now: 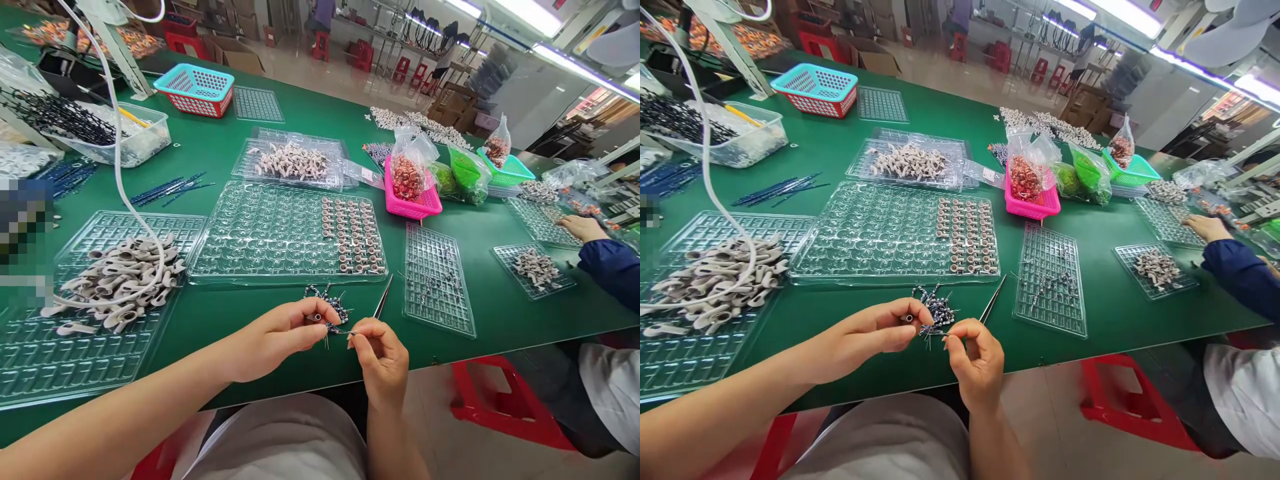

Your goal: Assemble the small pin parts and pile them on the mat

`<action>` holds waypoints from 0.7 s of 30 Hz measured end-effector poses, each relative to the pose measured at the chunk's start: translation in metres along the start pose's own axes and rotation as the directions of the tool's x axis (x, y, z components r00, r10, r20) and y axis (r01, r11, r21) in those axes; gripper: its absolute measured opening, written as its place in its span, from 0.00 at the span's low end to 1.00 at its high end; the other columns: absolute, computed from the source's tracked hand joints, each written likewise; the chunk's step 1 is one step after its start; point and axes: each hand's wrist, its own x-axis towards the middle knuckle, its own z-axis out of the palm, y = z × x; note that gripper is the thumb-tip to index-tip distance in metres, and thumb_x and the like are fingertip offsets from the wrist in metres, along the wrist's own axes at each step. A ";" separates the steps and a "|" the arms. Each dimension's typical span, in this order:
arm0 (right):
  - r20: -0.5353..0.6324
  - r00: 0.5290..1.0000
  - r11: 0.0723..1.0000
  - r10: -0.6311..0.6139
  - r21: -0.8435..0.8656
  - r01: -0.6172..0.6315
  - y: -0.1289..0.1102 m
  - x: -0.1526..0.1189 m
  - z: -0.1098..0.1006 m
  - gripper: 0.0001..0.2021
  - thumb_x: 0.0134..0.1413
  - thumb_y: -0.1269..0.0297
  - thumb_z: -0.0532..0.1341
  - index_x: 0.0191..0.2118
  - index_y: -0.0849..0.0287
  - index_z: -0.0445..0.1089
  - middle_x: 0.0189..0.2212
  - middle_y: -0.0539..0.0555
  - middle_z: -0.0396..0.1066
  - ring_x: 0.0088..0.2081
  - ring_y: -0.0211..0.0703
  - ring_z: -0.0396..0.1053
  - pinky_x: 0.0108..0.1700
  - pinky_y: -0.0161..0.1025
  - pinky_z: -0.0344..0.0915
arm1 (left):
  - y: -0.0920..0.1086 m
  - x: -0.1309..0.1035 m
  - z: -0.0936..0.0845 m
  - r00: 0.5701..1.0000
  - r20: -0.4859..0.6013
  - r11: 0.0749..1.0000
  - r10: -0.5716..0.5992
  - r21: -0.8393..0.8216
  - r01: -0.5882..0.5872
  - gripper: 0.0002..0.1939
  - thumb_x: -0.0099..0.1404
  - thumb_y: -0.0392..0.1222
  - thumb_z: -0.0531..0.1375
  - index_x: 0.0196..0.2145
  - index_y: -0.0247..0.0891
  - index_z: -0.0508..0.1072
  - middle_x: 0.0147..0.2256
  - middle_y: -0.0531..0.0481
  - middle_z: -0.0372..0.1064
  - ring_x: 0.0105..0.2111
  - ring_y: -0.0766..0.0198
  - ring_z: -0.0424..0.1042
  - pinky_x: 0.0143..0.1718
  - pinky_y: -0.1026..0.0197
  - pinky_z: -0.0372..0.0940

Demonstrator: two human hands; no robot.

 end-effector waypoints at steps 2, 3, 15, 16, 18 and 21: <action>-0.070 0.997 0.998 -0.040 -0.041 0.037 0.002 -0.001 0.002 0.03 0.57 0.70 0.62 0.34 0.56 0.72 0.29 0.49 0.72 0.29 0.36 0.70 0.30 0.33 0.69 | 0.000 0.000 0.000 0.999 -0.032 1.000 -0.029 -0.006 0.029 0.14 0.69 0.48 0.54 0.45 0.35 0.69 0.29 0.55 0.57 0.27 0.68 0.57 0.29 0.64 0.56; -0.095 0.994 0.997 -0.061 -0.060 0.055 0.004 -0.001 0.002 0.03 0.57 0.70 0.63 0.34 0.56 0.72 0.30 0.49 0.72 0.29 0.36 0.70 0.30 0.33 0.69 | -0.001 0.001 0.000 0.998 -0.052 0.999 -0.037 0.005 0.037 0.13 0.70 0.47 0.54 0.44 0.35 0.69 0.29 0.55 0.58 0.27 0.68 0.58 0.28 0.64 0.57; -0.133 0.988 0.980 -0.076 -0.191 0.050 0.006 -0.005 0.004 0.02 0.57 0.68 0.64 0.36 0.55 0.74 0.31 0.50 0.74 0.29 0.36 0.72 0.31 0.33 0.71 | -0.027 0.008 0.008 0.933 -0.195 0.807 0.302 0.573 -0.142 0.12 0.69 0.39 0.54 0.47 0.38 0.74 0.42 0.45 0.78 0.40 0.59 0.76 0.44 0.58 0.70; -0.130 0.989 0.980 -0.067 -0.197 0.041 0.006 -0.005 0.004 0.02 0.57 0.68 0.64 0.36 0.55 0.74 0.30 0.50 0.74 0.28 0.36 0.72 0.30 0.33 0.71 | -0.028 0.008 0.008 0.925 -0.191 0.787 0.328 0.597 -0.156 0.12 0.69 0.39 0.54 0.47 0.38 0.74 0.42 0.45 0.78 0.41 0.59 0.76 0.45 0.57 0.70; -0.114 0.992 0.978 -0.054 -0.207 0.029 0.006 -0.004 0.003 0.02 0.57 0.67 0.64 0.36 0.56 0.74 0.30 0.50 0.74 0.28 0.37 0.72 0.30 0.33 0.71 | -0.030 0.008 0.007 0.917 -0.179 0.757 0.357 0.630 -0.171 0.12 0.69 0.38 0.54 0.47 0.38 0.74 0.43 0.45 0.78 0.41 0.59 0.77 0.46 0.57 0.71; -0.098 0.995 0.974 -0.034 -0.226 0.011 0.005 -0.003 0.003 0.02 0.57 0.66 0.64 0.35 0.56 0.74 0.29 0.50 0.75 0.27 0.37 0.72 0.29 0.33 0.70 | -0.031 0.007 0.008 0.909 -0.164 0.729 0.383 0.658 -0.188 0.12 0.70 0.37 0.54 0.47 0.38 0.74 0.43 0.45 0.78 0.41 0.59 0.77 0.46 0.58 0.71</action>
